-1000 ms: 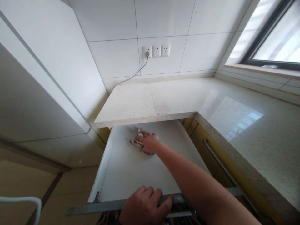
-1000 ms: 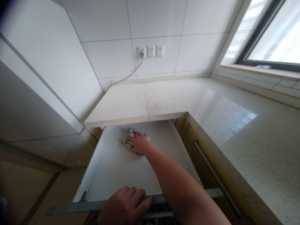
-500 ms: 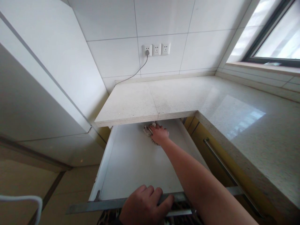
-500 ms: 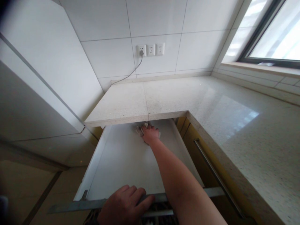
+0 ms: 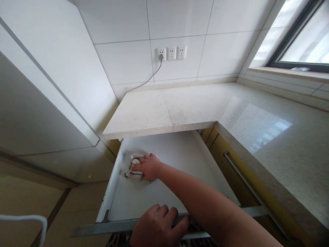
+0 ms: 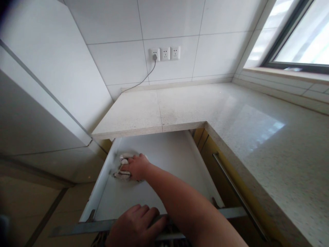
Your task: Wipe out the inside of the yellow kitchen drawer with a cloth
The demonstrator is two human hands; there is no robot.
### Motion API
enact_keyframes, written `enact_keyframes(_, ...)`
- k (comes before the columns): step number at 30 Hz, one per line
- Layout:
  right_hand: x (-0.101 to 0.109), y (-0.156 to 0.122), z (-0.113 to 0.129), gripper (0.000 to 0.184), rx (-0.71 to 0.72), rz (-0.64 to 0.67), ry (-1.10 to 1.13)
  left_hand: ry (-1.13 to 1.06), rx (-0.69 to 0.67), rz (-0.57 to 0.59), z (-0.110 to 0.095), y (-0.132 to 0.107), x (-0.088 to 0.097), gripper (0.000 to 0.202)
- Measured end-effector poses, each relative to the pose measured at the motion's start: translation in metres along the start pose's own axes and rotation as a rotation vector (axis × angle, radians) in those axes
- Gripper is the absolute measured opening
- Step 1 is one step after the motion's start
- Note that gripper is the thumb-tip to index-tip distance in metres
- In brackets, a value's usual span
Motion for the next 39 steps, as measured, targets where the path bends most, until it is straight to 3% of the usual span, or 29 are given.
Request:
enact_keyframes(3,0.003,-0.005,-0.029,0.059,-0.147,0.012,0.013,-0.005,0.002,-0.009,0.0,0.001,0.001,0.036)
enact_keyframes(9,0.017,-0.049,-0.126,0.059,-0.643,0.007,-0.036,0.007,-0.011,-0.03,0.0,0.004,0.006,0.03)
enact_keyframes(12,0.023,-0.07,-0.15,0.059,-0.759,-0.011,-0.064,0.002,-0.01,-0.029,0.0,0.003,0.005,0.03)
enact_keyframes(16,0.022,-0.073,-0.144,0.06,-0.707,-0.005,-0.062,0.009,-0.011,-0.027,0.001,0.003,0.004,0.032)
enact_keyframes(24,0.008,-0.03,-0.07,0.063,-0.27,0.026,-0.001,0.014,-0.003,-0.022,0.0,0.004,0.004,0.03)
enact_keyframes(28,0.004,-0.021,-0.051,0.065,-0.16,0.046,0.02,0.006,-0.005,-0.006,-0.001,0.004,0.004,0.027)
enact_keyframes(31,0.006,-0.024,-0.064,0.067,-0.204,0.065,0.018,0.002,-0.007,-0.005,0.0,0.002,0.004,0.026)
enact_keyframes(36,0.019,-0.057,-0.131,0.063,-0.599,0.001,-0.042,0.001,-0.012,-0.002,-0.001,0.001,0.004,0.028)
enact_keyframes(39,0.023,-0.077,-0.156,0.063,-0.72,-0.014,-0.06,0.008,-0.01,-0.015,-0.001,0.001,0.004,0.026)
Point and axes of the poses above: each hand's wrist, its own y-axis towards the middle knuckle, its own x-axis out of the back of the hand, z = x × y, the point moved 8 cm from there along y, towards the middle knuckle, and after that the axes turned 2 degrees about -z, right-handed, at the moved point
